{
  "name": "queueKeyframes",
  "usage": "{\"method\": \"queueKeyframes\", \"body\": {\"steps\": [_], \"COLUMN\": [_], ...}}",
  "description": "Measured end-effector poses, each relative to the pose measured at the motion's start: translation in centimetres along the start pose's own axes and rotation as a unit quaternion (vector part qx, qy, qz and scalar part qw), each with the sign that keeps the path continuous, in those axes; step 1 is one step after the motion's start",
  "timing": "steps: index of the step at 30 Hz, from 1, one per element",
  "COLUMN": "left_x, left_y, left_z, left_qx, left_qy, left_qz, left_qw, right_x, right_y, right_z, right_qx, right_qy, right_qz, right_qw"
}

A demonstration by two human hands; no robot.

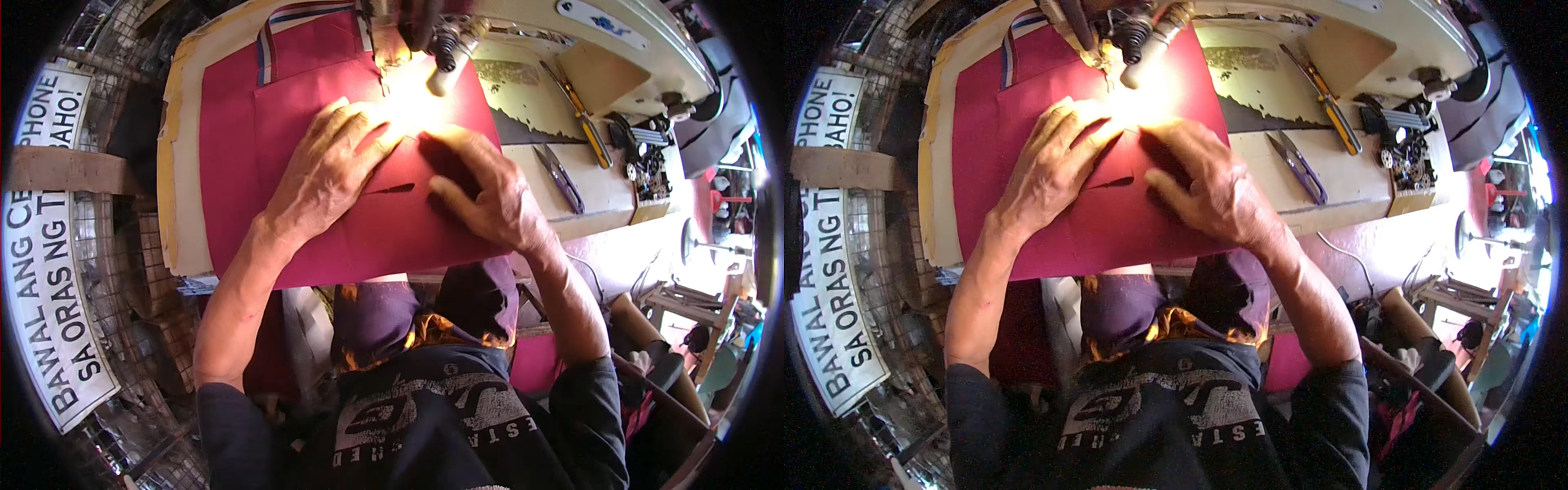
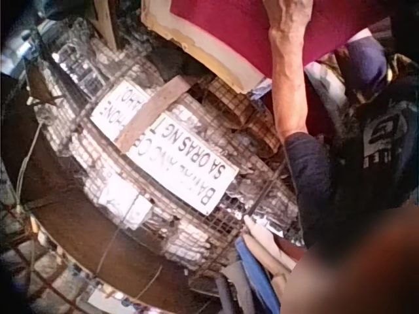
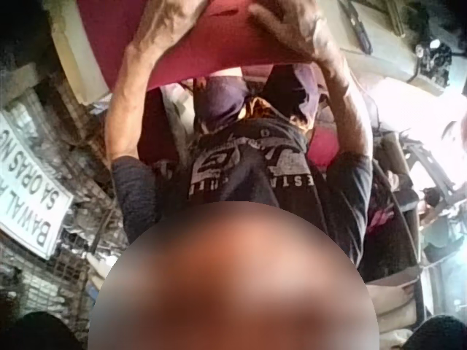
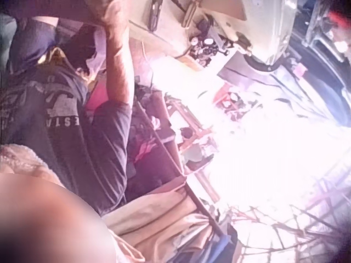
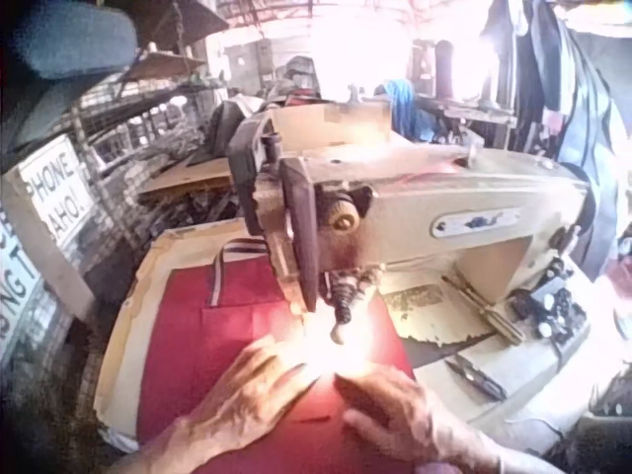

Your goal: Sewing a pocket and straps onto a pink bag using an industrial sewing machine.

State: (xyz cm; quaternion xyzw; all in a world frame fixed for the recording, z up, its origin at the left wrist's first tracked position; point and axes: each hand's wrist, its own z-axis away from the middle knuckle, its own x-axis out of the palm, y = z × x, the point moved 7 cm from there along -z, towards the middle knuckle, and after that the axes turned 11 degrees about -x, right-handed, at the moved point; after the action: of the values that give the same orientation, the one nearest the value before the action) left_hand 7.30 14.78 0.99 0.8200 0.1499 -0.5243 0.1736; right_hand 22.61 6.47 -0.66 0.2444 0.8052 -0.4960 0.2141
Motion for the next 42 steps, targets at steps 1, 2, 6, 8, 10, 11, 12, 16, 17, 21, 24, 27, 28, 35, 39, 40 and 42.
{"method": "queueKeyframes", "body": {"steps": [1, 2, 6, 8, 10, 11, 12, 16, 17, 21, 24, 27, 28, 35, 39, 40, 42], "left_x": [0.1, 0.1, -0.4, -0.6, -0.9, -0.9, -0.8, -0.9, -1.2, -1.5, -0.4, -0.9, -1.1, -1.2, -1.4, -1.5, -1.7], "left_y": [0.4, 0.7, 1.6, 1.7, 1.6, 1.7, 1.6, 1.0, 0.5, -2.0, -3.1, -3.1, -3.3, -3.5, -3.5, -3.3, -3.0], "left_z": [0.1, 0.2, 0.4, 0.5, 0.3, 0.3, 0.4, 0.9, 1.1, 2.0, 2.3, 2.1, 2.2, 2.2, 2.4, 2.3, 2.1], "left_qx": [0.004, 0.004, -0.01, -0.021, -0.033, -0.031, -0.027, -0.028, -0.05, -0.131, -0.201, -0.199, -0.2, -0.189, -0.168, -0.162, -0.162], "left_qy": [-0.004, -0.008, -0.021, -0.022, -0.008, -0.007, 0.005, 0.066, 0.091, 0.118, 0.106, 0.133, 0.145, 0.161, 0.173, 0.175, 0.174], "left_qz": [0.001, 0.035, 0.113, 0.125, 0.131, 0.129, 0.115, 0.14, 0.192, 0.276, 0.416, 0.422, 0.42, 0.412, 0.36, 0.349, 0.346], "left_qw": [1.0, 0.999, 0.993, 0.992, 0.991, 0.991, 0.993, 0.988, 0.976, 0.945, 0.881, 0.874, 0.873, 0.877, 0.901, 0.906, 0.907], "right_x": [-0.6, -0.9, -1.3, -1.1, -1.0, -0.9, -0.7, -0.8, -0.6, 0.9, 1.4, 2.3, 2.3, 2.7, 3.1, 3.1, 3.4], "right_y": [0.1, 0.2, -0.3, -0.2, -0.3, -0.3, -0.2, -0.5, -0.1, 1.8, 3.4, 2.3, 2.5, 1.8, 1.4, 1.6, 1.7], "right_z": [0.0, 0.0, 0.0, 0.1, 0.1, 0.0, 0.0, -1.2, -1.7, -5.3, -7.2, -7.2, -7.4, -7.3, -7.3, -7.3, -7.3], "right_qx": [-0.009, -0.015, -0.057, -0.065, -0.086, -0.088, -0.09, -0.109, -0.111, -0.065, -0.152, -0.41, -0.409, -0.368, -0.151, -0.112, -0.108], "right_qy": [0.028, 0.047, 0.047, 0.046, 0.045, 0.048, 0.051, 0.042, 0.047, -0.011, 0.016, 0.014, 0.016, -0.009, -0.022, -0.027, -0.021], "right_qz": [0.01, 0.009, 0.02, 0.024, 0.022, 0.023, 0.031, 0.088, 0.088, 0.072, 0.062, 0.21, 0.209, 0.103, -0.166, -0.215, -0.218], "right_qw": [1.0, 0.999, 0.997, 0.997, 0.995, 0.995, 0.994, 0.989, 0.989, 0.995, 0.986, 0.887, 0.888, 0.924, 0.974, 0.97, 0.97]}}
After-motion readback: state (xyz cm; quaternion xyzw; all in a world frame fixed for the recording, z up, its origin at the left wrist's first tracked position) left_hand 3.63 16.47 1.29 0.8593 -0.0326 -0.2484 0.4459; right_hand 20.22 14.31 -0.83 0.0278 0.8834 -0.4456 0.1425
